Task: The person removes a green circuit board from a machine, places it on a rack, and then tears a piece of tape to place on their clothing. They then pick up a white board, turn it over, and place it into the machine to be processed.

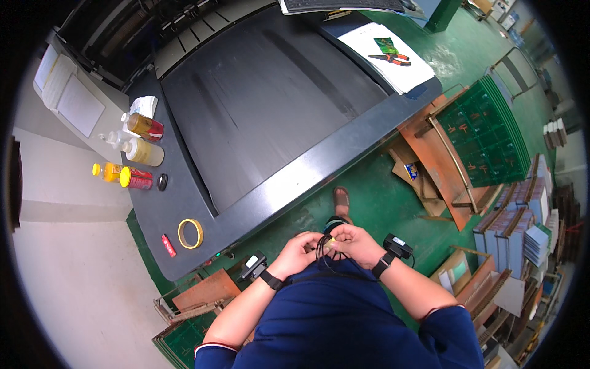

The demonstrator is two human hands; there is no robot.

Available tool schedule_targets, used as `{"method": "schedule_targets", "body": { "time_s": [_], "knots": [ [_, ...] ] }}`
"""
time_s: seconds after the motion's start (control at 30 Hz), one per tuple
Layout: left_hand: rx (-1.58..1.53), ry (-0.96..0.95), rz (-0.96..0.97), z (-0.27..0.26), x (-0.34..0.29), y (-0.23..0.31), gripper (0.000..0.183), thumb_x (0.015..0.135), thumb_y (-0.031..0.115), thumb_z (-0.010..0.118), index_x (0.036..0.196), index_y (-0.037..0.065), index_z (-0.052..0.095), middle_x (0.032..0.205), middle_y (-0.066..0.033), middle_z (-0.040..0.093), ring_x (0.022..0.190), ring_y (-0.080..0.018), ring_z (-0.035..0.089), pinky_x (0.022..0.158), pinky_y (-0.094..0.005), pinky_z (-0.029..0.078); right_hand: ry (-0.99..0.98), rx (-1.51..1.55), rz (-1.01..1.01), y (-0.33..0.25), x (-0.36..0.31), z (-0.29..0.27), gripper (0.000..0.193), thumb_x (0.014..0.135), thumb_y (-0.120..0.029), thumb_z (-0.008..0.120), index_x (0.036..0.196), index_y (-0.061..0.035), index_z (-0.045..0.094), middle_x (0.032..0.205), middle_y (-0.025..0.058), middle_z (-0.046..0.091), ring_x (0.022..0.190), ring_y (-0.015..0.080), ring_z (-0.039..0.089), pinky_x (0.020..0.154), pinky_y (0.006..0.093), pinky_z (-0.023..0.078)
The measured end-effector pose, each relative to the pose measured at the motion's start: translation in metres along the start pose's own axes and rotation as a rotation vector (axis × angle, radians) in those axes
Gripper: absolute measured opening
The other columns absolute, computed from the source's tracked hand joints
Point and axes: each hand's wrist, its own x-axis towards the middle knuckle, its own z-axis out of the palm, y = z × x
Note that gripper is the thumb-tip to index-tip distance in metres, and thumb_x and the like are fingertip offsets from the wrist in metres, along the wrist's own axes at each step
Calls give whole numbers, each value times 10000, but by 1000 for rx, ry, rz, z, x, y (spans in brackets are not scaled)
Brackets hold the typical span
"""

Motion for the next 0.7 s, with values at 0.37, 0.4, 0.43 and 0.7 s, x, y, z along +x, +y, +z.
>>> {"method": "schedule_targets", "body": {
  "time_s": [0.37, 0.4, 0.43, 0.7],
  "knots": [
    [138, -113, -174, -9, -4, 5, 173, 811, 200, 662, 846, 30, 654, 658, 9, 548, 603, -53, 466, 555, -220, 399, -46, 198, 43, 18, 0, 0, 207, 822, -111, 624, 982, -32, 519, 811, 55, 601, 666, 151, 616, 595, 262, 527],
    [140, -109, -174, -10, -4, 8, 173, 811, 200, 662, 846, 30, 654, 658, 9, 548, 603, -53, 466, 555, -220, 399, -49, 197, 43, 18, 0, 0, 207, 822, -111, 624, 982, -32, 519, 811, 55, 601, 666, 151, 616, 595, 262, 527],
    [145, -120, -202, -10, -4, 11, 180, 806, 205, 667, 846, 29, 655, 666, 0, 553, 608, -60, 473, 557, -225, 403, -54, 206, 50, 17, -1, -1, 162, 838, -98, 594, 971, -36, 526, 813, 52, 600, 666, 148, 613, 598, 262, 522],
    [168, -152, -192, -19, -4, 19, 208, 795, 226, 675, 846, 25, 655, 679, -28, 560, 611, -80, 485, 563, -245, 411, -172, 235, 88, 25, 5, -12, 243, 804, -185, 660, 964, -49, 537, 788, 36, 582, 673, 144, 598, 592, 257, 513]
  ]
}}
